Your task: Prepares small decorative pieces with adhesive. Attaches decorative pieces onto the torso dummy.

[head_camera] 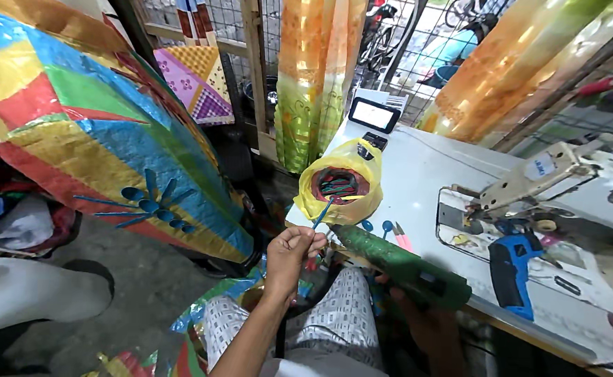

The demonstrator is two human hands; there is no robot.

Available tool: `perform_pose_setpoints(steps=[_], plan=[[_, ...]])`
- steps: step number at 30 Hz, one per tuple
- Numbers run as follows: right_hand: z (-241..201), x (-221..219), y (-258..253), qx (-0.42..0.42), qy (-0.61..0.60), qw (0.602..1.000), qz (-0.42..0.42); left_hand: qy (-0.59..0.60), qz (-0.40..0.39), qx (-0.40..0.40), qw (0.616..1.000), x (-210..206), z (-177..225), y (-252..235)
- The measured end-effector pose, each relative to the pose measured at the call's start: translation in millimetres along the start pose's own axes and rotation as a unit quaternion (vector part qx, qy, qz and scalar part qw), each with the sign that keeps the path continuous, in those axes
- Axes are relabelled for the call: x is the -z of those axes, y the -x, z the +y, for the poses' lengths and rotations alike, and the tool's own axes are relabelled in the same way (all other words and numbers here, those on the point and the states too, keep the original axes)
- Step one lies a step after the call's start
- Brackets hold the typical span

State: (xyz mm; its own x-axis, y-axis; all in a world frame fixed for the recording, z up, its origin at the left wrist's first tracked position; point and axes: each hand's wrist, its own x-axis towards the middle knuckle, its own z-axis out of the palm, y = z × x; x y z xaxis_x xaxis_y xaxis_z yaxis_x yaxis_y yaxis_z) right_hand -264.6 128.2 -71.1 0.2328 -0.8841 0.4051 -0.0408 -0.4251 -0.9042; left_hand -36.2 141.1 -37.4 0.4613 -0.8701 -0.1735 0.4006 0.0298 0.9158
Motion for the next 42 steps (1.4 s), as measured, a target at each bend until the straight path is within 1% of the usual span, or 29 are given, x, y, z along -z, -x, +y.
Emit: perform_pose_setpoints(steps=[3, 7, 12, 15, 18, 22, 42], plan=[[2, 0, 2, 0.0, 0.015, 1.0, -0.009, -0.036, -0.014, -0.034, 0.999, 3, -2, 0], [1, -2, 1, -0.006, 0.047, 0.999, -0.008, -0.066, -0.034, -0.052, 0.996, 7, -2, 0], [4, -4, -4, 0.004, 0.049, 0.999, -0.008, -0.11, -0.045, -0.089, 0.989, 13, -6, -2], [6, -2, -4, -0.002, 0.048, 0.999, -0.005, -0.157, -0.031, -0.108, 0.981, 15, -9, -4], [6, -3, -3, -0.007, 0.042, 0.999, -0.005, -0.174, -0.014, -0.114, 0.978, 15, -9, -3], [5, -4, -4, -0.013, 0.05, 0.999, -0.015, -0.192, -0.018, -0.128, 0.973, 17, -9, -3], [0, -4, -7, -0.005, 0.083, 0.997, -0.008, -0.18, -0.01, -0.111, 0.977, 15, -7, -2]])
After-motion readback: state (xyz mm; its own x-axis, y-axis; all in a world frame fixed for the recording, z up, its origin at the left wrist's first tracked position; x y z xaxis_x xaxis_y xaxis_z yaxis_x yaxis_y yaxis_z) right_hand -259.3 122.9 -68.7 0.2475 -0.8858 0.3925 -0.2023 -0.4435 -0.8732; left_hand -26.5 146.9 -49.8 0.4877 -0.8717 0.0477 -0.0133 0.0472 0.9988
